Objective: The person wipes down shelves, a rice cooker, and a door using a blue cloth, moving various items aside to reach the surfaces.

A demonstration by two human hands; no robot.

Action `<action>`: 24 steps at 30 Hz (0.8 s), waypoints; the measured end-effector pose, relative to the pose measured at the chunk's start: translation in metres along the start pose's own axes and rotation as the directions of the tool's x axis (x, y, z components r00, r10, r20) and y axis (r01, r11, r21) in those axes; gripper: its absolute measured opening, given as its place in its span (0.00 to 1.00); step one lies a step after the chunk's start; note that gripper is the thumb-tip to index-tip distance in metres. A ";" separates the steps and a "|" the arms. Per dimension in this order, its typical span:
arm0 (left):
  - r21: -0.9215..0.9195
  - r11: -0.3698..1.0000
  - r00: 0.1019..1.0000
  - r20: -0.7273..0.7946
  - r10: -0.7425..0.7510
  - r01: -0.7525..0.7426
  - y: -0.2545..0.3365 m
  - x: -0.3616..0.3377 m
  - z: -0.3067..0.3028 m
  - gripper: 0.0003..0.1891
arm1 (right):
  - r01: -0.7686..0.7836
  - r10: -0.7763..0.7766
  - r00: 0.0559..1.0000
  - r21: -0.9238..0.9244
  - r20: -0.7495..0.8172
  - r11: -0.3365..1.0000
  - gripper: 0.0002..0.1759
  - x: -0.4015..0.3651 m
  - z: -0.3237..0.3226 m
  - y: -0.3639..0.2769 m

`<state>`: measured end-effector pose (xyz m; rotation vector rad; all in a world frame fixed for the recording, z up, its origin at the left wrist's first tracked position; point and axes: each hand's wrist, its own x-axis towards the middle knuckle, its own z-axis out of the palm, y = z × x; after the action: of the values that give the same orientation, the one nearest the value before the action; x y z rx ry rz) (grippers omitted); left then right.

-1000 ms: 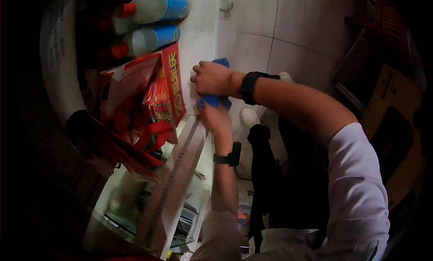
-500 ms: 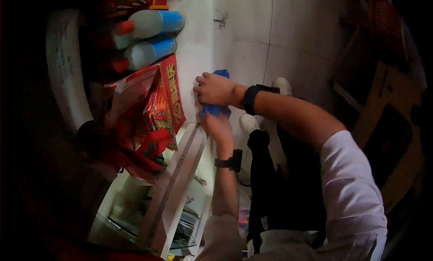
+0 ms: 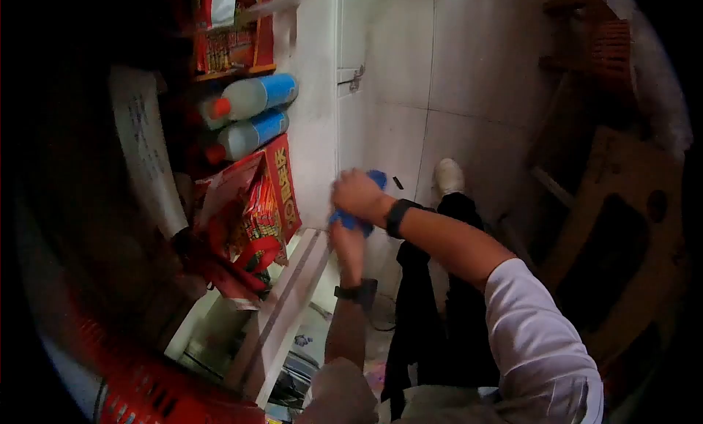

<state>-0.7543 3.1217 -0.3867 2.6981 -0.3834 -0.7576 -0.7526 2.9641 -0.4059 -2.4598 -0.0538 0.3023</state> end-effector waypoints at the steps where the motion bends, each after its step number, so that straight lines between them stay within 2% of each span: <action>1: 0.035 0.999 0.999 0.039 0.008 -0.010 0.014 -0.005 0.007 0.19 | -0.044 0.045 0.998 -0.019 0.032 0.999 0.06 -0.019 0.002 0.011; 4: 0.130 0.988 0.984 0.169 0.061 -0.083 0.059 -0.012 0.021 0.23 | -0.201 0.208 0.975 0.098 -0.077 0.975 0.07 -0.072 -0.002 0.046; 6: 0.121 0.985 0.982 0.158 0.107 -0.126 0.083 -0.013 0.044 0.23 | -0.287 0.304 0.942 0.132 -0.144 0.949 0.08 -0.101 -0.007 0.067; 7: 0.119 0.983 0.980 0.159 0.122 -0.142 0.102 -0.013 0.049 0.24 | -0.323 0.340 0.932 0.139 -0.125 0.936 0.10 -0.113 -0.018 0.074; 8: 0.124 0.986 0.971 0.227 0.080 -0.110 0.120 -0.012 0.050 0.22 | -0.359 0.376 0.921 0.146 -0.105 0.922 0.11 -0.123 -0.029 0.084; 10: 0.115 0.973 0.955 0.247 0.167 -0.200 0.145 -0.002 0.055 0.20 | -0.420 0.440 0.890 0.165 -0.119 0.893 0.13 -0.137 -0.048 0.103; 11: 0.110 0.964 0.945 0.253 0.209 -0.243 0.156 0.001 0.056 0.19 | -0.416 0.446 0.883 0.190 -0.150 0.889 0.13 -0.141 -0.057 0.110; 12: 0.078 0.948 0.941 0.173 0.291 -0.307 0.166 0.004 0.058 0.18 | -0.410 0.449 0.874 0.213 -0.186 0.887 0.14 -0.144 -0.071 0.118; 15: 0.073 0.951 0.941 0.189 0.282 -0.300 0.214 0.026 0.039 0.19 | -0.388 0.459 0.837 0.269 -0.298 0.882 0.15 -0.143 -0.105 0.134; 16: 0.114 0.948 0.947 0.165 0.276 -0.297 0.217 0.039 0.045 0.23 | -0.380 0.461 0.819 0.279 -0.341 0.882 0.15 -0.138 -0.115 0.144; 19: 0.070 0.938 0.936 0.130 0.328 -0.339 0.252 0.068 0.033 0.25 | -0.374 0.431 0.770 0.214 -0.471 0.902 0.13 -0.121 -0.138 0.168; 22: 0.032 0.929 0.925 0.116 0.363 -0.369 0.275 0.102 0.031 0.26 | -0.355 0.433 0.731 0.249 -0.526 0.901 0.12 -0.103 -0.160 0.193; 24: -0.021 0.916 0.913 0.065 0.402 -0.401 0.294 0.131 0.027 0.24 | -0.326 0.386 0.748 0.207 -0.540 0.922 0.11 -0.084 -0.184 0.216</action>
<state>-0.7113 2.8028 -0.3614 2.4651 -0.9159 -0.7225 -0.7996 2.6732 -0.3814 -2.3437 0.6855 -0.2877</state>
